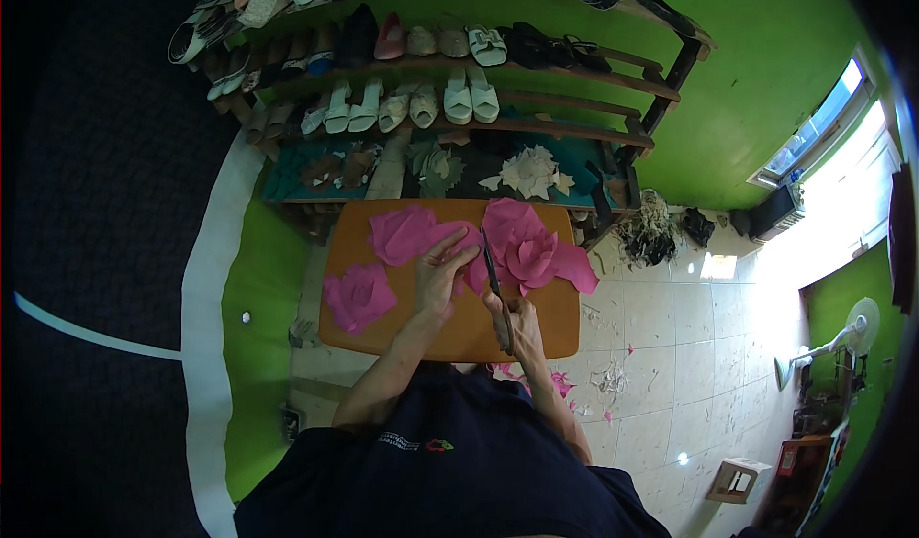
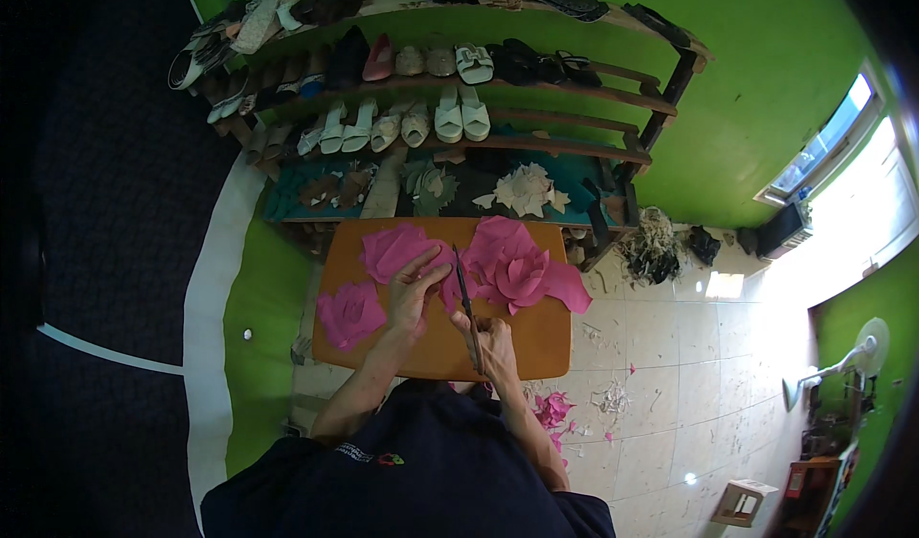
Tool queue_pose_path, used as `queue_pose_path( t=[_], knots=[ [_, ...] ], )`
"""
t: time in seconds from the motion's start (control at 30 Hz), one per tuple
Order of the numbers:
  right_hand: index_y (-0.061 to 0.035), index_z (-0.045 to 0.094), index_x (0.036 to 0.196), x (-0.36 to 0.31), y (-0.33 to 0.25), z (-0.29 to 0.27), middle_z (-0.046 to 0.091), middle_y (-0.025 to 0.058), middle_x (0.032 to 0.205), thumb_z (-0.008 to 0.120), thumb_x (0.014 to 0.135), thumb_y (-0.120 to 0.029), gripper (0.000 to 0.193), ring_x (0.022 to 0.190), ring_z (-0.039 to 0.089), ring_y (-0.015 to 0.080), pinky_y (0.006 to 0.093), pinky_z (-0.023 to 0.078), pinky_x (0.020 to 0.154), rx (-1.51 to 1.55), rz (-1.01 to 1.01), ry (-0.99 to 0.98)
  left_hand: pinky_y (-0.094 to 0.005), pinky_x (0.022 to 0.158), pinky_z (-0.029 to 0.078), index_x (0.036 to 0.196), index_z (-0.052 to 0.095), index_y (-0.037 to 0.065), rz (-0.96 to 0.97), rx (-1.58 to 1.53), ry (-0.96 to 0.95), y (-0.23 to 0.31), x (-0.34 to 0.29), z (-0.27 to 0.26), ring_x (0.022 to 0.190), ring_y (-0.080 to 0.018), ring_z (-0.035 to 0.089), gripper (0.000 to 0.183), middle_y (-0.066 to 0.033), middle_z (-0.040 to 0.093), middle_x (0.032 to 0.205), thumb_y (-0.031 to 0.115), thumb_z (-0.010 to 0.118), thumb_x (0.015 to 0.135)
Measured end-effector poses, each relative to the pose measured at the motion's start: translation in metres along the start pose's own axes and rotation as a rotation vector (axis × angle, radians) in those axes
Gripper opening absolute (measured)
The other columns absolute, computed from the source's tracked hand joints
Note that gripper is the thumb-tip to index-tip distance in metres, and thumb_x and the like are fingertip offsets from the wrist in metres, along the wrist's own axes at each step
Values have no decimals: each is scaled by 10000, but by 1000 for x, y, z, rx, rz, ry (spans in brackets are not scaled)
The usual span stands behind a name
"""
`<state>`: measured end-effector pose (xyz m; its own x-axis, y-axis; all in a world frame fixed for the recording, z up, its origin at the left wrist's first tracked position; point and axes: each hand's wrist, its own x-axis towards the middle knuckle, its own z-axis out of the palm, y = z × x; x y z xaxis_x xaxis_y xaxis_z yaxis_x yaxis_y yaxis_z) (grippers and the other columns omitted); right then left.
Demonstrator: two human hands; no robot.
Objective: Cutting out specific shapes from pink fabric using a pair of scissors.
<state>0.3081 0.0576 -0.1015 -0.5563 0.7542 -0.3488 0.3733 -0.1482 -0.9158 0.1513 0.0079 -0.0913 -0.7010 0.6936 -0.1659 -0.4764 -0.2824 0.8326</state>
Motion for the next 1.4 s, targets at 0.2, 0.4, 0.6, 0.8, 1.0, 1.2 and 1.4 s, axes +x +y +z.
queue_pose_path(
  t=[0.2,0.4,0.6,0.8,1.0,1.2,1.4],
  knots=[
    [-70,485,565,2,3,-4,422,-14,475,687,802,-681,686,392,453,99,271,360,370,-49,-71,-15,-238,795,578,1246,634,-2,3,-6,-53,3,2,-3,876,-132,696,426,-82,689,1027,-46,725,832],
    [7,531,540,-11,-18,-11,425,24,446,710,775,-691,757,405,462,121,325,380,399,-38,-6,-17,-251,818,578,1259,622,-9,25,12,-64,6,5,-4,880,-140,697,430,-90,695,1015,-55,710,840],
    [-11,529,622,-5,4,-13,474,33,500,638,869,-620,665,418,515,130,301,436,401,-40,-61,-82,-251,845,574,1209,651,-11,-24,-30,-52,8,15,-15,883,-135,691,390,-86,702,1029,-64,720,828],
    [42,593,808,-9,-5,-8,533,52,598,573,890,-648,695,516,565,135,305,481,489,-2,-70,-155,-243,851,571,1182,672,7,-124,120,-195,20,14,-18,911,-148,698,390,-98,711,1056,-70,740,806],
    [15,590,727,-2,3,1,518,80,532,589,901,-632,670,475,566,187,351,463,489,-20,-102,-96,-267,867,572,1270,616,-5,-57,155,-188,14,9,-10,884,-160,711,475,-127,718,1015,-94,711,814],
    [24,605,727,0,4,1,505,80,520,597,885,-655,697,466,554,194,373,462,492,-8,-73,-84,-264,857,573,1318,574,-11,-39,158,-218,9,11,-14,887,-161,712,517,-127,726,1002,-93,704,825],
    [13,632,740,0,3,0,471,46,510,605,875,-662,690,456,512,158,357,431,467,-14,-18,-58,-254,872,548,1316,584,4,-58,155,-196,10,12,-9,883,-144,712,525,-107,735,963,-73,727,817]
  ],
)
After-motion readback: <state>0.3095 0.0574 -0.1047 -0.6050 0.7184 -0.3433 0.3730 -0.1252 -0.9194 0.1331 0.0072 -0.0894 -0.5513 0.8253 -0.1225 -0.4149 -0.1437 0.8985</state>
